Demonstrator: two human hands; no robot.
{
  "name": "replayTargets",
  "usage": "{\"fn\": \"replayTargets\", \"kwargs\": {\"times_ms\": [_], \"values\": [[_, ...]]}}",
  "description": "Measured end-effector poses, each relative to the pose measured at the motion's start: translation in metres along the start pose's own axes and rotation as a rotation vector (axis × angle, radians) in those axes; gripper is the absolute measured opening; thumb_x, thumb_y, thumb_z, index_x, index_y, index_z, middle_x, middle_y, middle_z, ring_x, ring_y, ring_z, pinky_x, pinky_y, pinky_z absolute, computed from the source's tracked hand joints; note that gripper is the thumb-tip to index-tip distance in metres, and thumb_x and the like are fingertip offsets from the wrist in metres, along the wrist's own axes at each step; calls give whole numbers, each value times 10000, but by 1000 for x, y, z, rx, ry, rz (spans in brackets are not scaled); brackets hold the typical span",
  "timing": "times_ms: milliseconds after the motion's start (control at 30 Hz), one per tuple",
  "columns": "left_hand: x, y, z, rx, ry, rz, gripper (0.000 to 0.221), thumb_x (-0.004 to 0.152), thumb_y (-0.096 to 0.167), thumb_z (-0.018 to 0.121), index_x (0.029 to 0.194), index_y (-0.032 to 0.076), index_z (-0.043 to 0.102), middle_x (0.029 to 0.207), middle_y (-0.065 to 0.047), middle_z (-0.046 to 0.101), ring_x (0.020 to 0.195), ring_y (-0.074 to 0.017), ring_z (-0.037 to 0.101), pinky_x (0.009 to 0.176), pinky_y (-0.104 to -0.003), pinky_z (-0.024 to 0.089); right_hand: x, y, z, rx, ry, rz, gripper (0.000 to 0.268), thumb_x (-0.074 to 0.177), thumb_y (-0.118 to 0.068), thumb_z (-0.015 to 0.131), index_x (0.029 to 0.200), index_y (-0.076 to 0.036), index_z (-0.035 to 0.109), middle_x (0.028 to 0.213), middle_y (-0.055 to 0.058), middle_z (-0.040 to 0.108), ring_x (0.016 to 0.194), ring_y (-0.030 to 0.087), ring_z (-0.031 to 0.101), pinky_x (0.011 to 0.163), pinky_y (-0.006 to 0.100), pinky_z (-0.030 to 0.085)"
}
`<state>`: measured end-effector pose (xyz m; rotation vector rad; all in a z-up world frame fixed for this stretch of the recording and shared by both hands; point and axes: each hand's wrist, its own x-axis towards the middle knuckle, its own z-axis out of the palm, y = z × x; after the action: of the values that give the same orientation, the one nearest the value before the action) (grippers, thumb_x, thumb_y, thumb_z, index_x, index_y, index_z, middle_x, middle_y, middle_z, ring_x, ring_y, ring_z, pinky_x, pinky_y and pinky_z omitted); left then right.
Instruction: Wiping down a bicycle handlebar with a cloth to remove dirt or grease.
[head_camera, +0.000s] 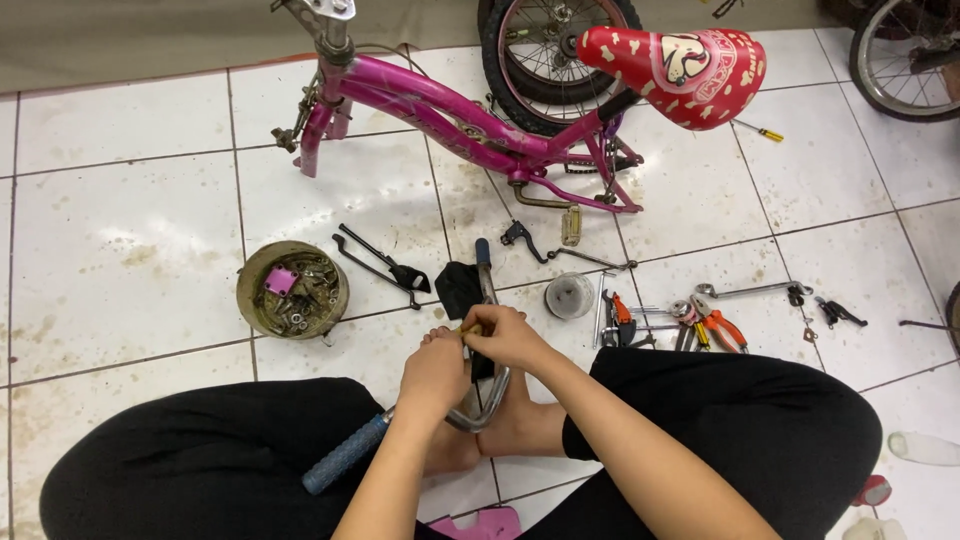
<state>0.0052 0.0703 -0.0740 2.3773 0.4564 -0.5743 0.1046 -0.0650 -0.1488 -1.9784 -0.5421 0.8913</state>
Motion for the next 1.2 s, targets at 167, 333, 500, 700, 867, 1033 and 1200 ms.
{"fn": "replayTargets", "kwargs": {"times_ms": [167,333,500,700,867,1033,1200], "values": [[4,5,0,29,-2,-18,360,940,153,576,1140,-139,642,971,-298,721,939,-411,728,749,-532,601,3,-3,-17,16,5,5,202,836,-130,659,1017,-58,713,877,154,744,786,243,651,711,393,534],[4,8,2,73,16,-33,386,941,225,595,1132,-107,648,964,-282,726,937,-409,735,767,-524,606,-10,-30,-31,-317,34,-46,199,874,-149,648,1052,-81,705,918,176,757,836,377,727,725,445,576],[-2,6,4,110,-25,-39,407,943,243,587,1150,-102,643,1001,-286,728,962,-419,732,788,-535,601,-24,-56,-28,-242,-87,-64,250,837,-165,667,1065,-80,724,962,193,766,883,403,725,785,491,581],[-3,3,7,97,-17,-38,427,943,258,583,1161,-104,637,1007,-303,725,968,-433,731,801,-545,594,-17,-46,-32,-423,5,-84,203,889,-145,621,1063,-76,699,926,183,751,850,386,723,759,460,578],[-2,2,4,122,-32,-36,430,950,259,565,1178,-99,632,1005,-296,726,967,-426,733,792,-534,597,-20,-51,-21,-166,-108,-88,186,851,-114,628,999,-84,736,920,167,771,837,377,718,769,462,578],[-4,4,3,107,-16,-21,429,991,231,488,1205,-114,627,1004,-305,727,941,-425,739,776,-528,592,-4,-18,-33,-279,124,-41,176,897,-134,646,1044,-72,721,915,165,761,755,332,720,700,444,559],[-6,4,-3,103,-66,-9,522,985,200,491,1382,-138,494,1078,-317,711,996,-423,723,812,-547,581,-8,-22,-18,-173,59,-65,171,850,-123,679,1002,-72,736,893,180,758,783,364,719,702,426,566]]}}
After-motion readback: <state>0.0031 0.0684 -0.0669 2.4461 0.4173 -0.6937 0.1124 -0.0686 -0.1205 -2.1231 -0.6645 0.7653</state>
